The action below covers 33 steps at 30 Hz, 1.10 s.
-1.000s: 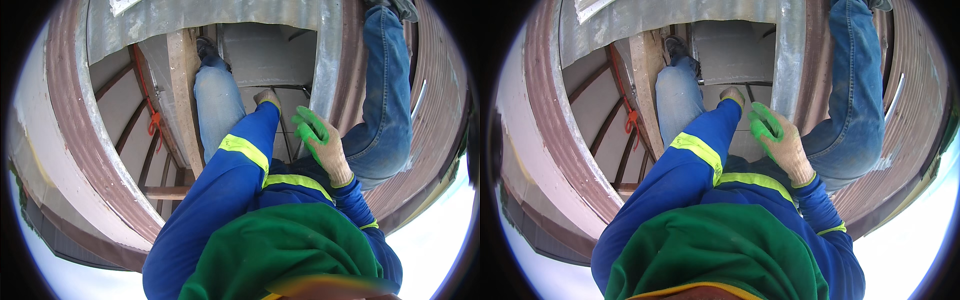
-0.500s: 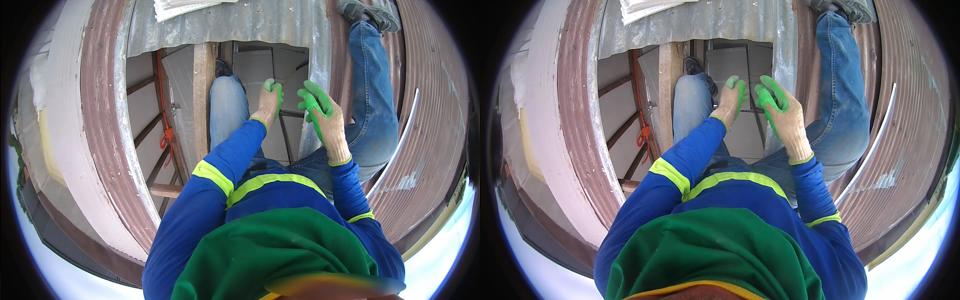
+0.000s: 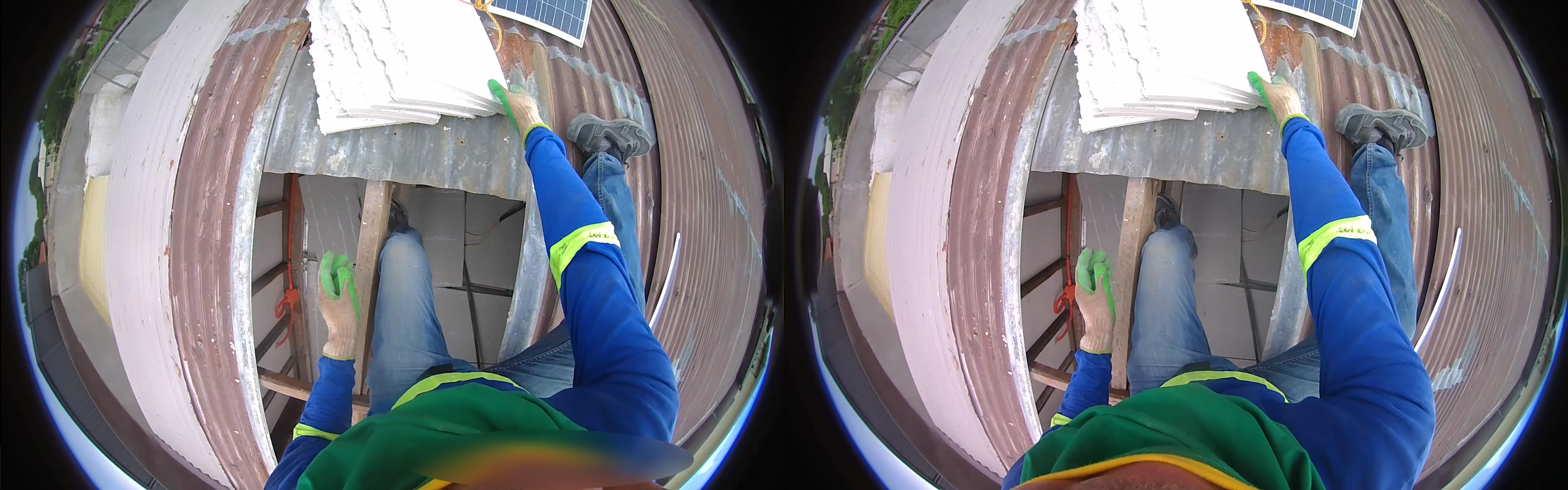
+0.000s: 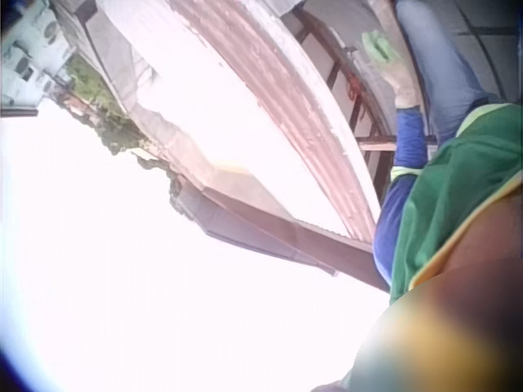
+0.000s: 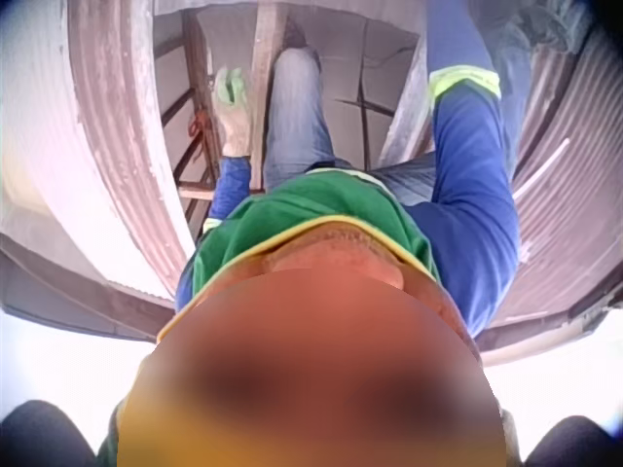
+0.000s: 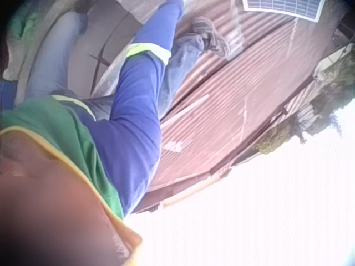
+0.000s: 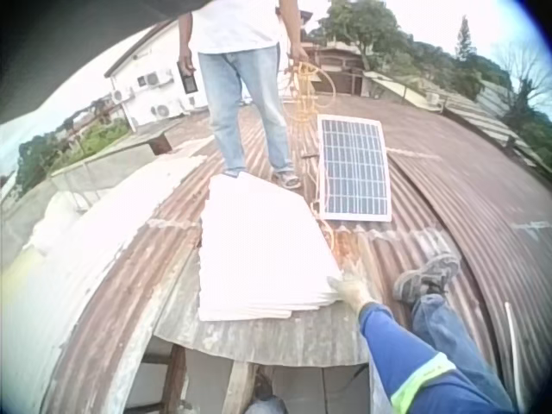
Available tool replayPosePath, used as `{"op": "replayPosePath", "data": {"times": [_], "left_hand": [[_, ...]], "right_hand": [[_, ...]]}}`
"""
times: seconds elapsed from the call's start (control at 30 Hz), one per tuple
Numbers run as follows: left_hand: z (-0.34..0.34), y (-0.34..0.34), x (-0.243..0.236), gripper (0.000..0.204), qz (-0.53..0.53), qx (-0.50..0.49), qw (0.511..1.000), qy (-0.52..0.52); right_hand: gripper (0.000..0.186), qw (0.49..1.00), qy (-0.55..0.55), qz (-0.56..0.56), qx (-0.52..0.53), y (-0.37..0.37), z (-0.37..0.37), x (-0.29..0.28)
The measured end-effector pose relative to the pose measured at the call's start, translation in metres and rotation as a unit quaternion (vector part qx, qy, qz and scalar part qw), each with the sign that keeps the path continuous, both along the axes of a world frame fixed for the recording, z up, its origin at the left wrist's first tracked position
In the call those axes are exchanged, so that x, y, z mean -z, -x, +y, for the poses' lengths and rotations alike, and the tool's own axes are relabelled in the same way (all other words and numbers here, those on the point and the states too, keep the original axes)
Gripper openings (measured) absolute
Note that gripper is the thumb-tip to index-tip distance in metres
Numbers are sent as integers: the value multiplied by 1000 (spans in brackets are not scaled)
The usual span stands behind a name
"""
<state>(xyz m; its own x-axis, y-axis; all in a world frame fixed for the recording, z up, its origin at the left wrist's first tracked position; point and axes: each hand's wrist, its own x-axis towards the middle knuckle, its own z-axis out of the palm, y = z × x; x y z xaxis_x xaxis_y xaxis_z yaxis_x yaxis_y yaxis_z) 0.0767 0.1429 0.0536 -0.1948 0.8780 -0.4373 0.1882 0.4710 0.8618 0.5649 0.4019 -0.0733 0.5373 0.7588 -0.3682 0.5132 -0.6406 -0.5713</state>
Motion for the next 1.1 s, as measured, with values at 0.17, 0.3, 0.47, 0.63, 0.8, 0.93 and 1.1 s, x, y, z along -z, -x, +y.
{"op": "replayPosePath", "data": {"times": [0.17, 0.3, 0.47, 0.63, 0.8, 0.93, 1.1], "left_hand": [[-8, 16, 22, 52, -4, -23, 999, 31], [15, -14, 16, 49, -31, 11, 999, 4], [95, -65, -2, 54, 5, 97, 987, -130], [298, -122, -2, 53, 290, 113, 859, -407], [419, -191, 18, 65, 360, 244, 859, -271], [404, -209, 44, 53, 402, 170, 829, -349], [283, -183, -9, 41, 206, 107, 933, -276]], "right_hand": [[75, 973, -77, 210, 59, 6, 7, 2], [79, 958, -41, 279, 59, 34, 23, -30], [135, 985, -66, -17, -157, 72, 53, -53], [131, 988, -15, -74, -132, 87, 50, -60], [114, 995, 14, -3, -95, 84, 51, -75], [99, 997, -43, 43, -56, 73, 34, -76], [62, 982, -155, 56, -96, 54, -62, -83]]}}
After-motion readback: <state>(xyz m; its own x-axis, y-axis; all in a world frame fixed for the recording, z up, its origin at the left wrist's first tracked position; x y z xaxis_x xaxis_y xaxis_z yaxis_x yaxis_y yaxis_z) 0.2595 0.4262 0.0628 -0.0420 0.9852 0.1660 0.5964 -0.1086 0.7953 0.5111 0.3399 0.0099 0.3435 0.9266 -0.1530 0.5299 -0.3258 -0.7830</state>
